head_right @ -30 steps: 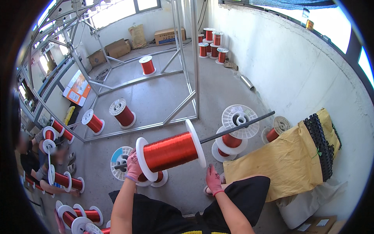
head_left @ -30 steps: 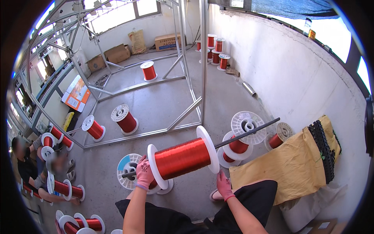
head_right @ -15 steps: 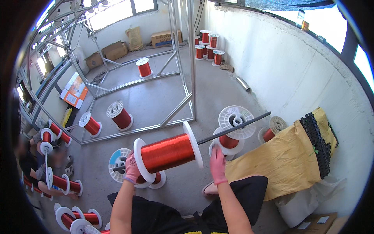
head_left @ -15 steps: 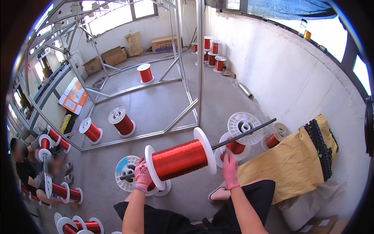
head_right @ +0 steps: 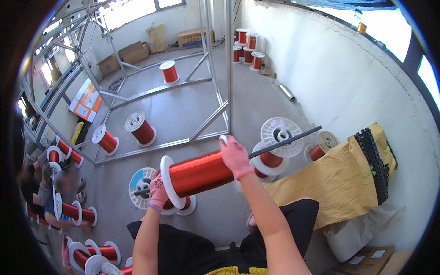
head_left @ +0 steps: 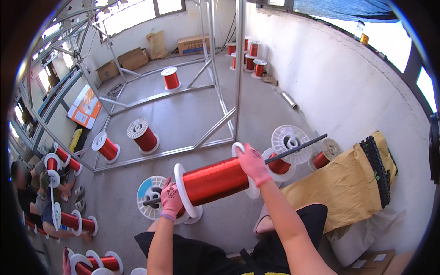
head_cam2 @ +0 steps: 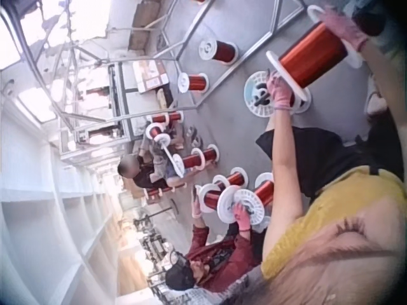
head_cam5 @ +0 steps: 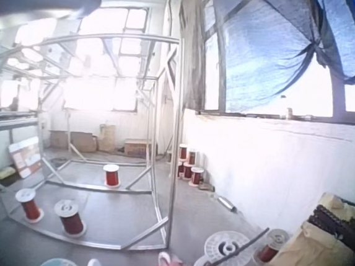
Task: The person rotates a red wire spool on a metal rod by hand, sliding it along the rod and adjusting its position. The hands move the spool while sitting on the floor in a workshop area.
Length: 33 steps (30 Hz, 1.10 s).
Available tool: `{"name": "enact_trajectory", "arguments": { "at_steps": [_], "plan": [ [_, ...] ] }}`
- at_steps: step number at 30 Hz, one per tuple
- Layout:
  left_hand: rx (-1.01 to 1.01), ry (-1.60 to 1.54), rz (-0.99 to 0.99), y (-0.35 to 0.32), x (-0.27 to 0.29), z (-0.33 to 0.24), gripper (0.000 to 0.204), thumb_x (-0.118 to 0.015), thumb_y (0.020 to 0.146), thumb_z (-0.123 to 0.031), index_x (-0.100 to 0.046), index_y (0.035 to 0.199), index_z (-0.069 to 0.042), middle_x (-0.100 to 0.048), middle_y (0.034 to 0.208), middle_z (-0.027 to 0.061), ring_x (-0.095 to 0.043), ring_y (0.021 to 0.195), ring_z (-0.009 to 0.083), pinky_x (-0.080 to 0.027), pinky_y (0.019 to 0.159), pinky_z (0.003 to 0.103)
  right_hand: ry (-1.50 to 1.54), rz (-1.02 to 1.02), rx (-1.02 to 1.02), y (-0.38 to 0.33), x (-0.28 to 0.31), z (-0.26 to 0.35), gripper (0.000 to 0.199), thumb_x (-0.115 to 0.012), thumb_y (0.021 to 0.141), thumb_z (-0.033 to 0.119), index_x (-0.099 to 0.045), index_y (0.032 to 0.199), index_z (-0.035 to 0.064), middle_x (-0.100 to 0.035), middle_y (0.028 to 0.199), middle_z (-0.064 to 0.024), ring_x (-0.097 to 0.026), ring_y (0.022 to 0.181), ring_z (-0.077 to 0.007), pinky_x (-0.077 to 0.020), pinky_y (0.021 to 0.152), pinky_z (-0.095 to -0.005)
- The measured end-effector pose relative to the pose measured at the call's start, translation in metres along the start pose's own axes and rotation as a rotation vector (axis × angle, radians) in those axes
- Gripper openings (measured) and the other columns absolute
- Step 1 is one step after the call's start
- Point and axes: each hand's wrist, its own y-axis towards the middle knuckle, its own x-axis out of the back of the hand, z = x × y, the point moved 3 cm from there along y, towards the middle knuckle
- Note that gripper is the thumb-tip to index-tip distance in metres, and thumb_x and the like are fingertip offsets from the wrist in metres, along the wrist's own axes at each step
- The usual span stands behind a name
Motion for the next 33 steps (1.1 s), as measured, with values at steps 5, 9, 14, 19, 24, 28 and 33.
{"name": "enact_trajectory", "arguments": {
  "at_steps": [5, 9, 14, 19, 24, 28, 33],
  "plan": [
    [-0.010, -0.014, 0.032, 0.002, 0.002, 0.005, 0.018, -0.051, 0.072, -0.021, -0.066, 0.072, -0.012, -0.066, 0.076, 0.0074, -0.061, 0.084, 0.0185, -0.032, 0.102, 0.033, -0.015, -0.073, 0.058, -0.138, -0.067, -0.138, 0.035, -0.052, 0.086, 0.017, -0.047, 0.117, 0.0007, -0.059, 0.098, -0.0228, -0.055, 0.093, -0.0401, -0.0445, 0.077, -0.0423],
    [-0.142, 0.254, -0.162, 0.018, -0.013, -0.005, 0.020, -0.049, 0.076, -0.020, -0.067, 0.077, -0.012, -0.065, 0.072, 0.0085, -0.061, 0.081, 0.0188, -0.032, 0.102, 0.033, -0.717, 0.038, -0.031, -0.176, -0.120, -0.312, 0.032, -0.041, 0.086, 0.012, -0.046, 0.113, -0.0032, -0.045, 0.121, -0.0275, -0.042, 0.116, -0.0379, -0.0355, 0.095, -0.0426],
    [0.016, -0.088, -0.069, 0.000, 0.014, 0.002, 0.016, -0.053, 0.071, -0.020, -0.067, 0.074, -0.012, -0.067, 0.075, 0.0057, -0.061, 0.081, 0.0180, -0.035, 0.100, 0.034, -0.120, 0.152, -0.204, -0.150, -0.092, -0.206, 0.039, -0.042, 0.089, 0.023, -0.043, 0.118, -0.0037, -0.048, 0.119, -0.0251, -0.050, 0.108, -0.0379, -0.0422, 0.087, -0.0429],
    [0.030, -0.056, -0.042, -0.003, 0.003, 0.002, 0.017, -0.052, 0.073, -0.021, -0.067, 0.074, -0.013, -0.066, 0.076, 0.0064, -0.061, 0.083, 0.0178, -0.033, 0.101, 0.032, -0.098, 0.129, -0.280, -0.183, -0.102, -0.224, 0.043, -0.042, 0.089, 0.027, -0.043, 0.118, -0.0038, -0.049, 0.120, -0.0252, -0.051, 0.105, -0.0400, -0.0429, 0.087, -0.0446],
    [0.062, -0.062, -0.042, -0.002, 0.002, 0.003, 0.017, -0.052, 0.074, -0.019, -0.067, 0.074, -0.012, -0.066, 0.078, 0.0064, -0.061, 0.084, 0.0179, -0.034, 0.100, 0.031, -0.152, 0.284, -0.298, -0.208, -0.113, -0.234, 0.040, -0.044, 0.087, 0.026, -0.045, 0.118, -0.0005, -0.051, 0.116, -0.0244, -0.053, 0.102, -0.0403, -0.0435, 0.085, -0.0449],
    [0.027, -0.049, -0.032, 0.008, 0.009, -0.012, 0.016, -0.051, 0.073, -0.017, -0.067, 0.073, -0.012, -0.067, 0.078, 0.0053, -0.061, 0.087, 0.0172, -0.034, 0.101, 0.031, -0.135, 0.114, -0.333, -0.173, -0.084, -0.238, 0.027, -0.041, 0.092, 0.025, -0.055, 0.106, 0.0056, -0.054, 0.113, -0.0219, -0.054, 0.101, -0.0367, -0.0461, 0.077, -0.0421],
    [0.066, -0.022, 0.003, 0.007, 0.011, -0.007, 0.016, -0.050, 0.072, -0.013, -0.066, 0.070, -0.013, -0.066, 0.074, 0.0054, -0.061, 0.083, 0.0171, -0.034, 0.101, 0.030, 0.523, -0.328, -0.099, -0.042, 0.010, -0.123, 0.031, -0.043, 0.094, 0.026, -0.053, 0.099, -0.0032, -0.057, 0.098, -0.0220, -0.053, 0.096, -0.0349, -0.0402, 0.081, -0.0380]
  ]
}}
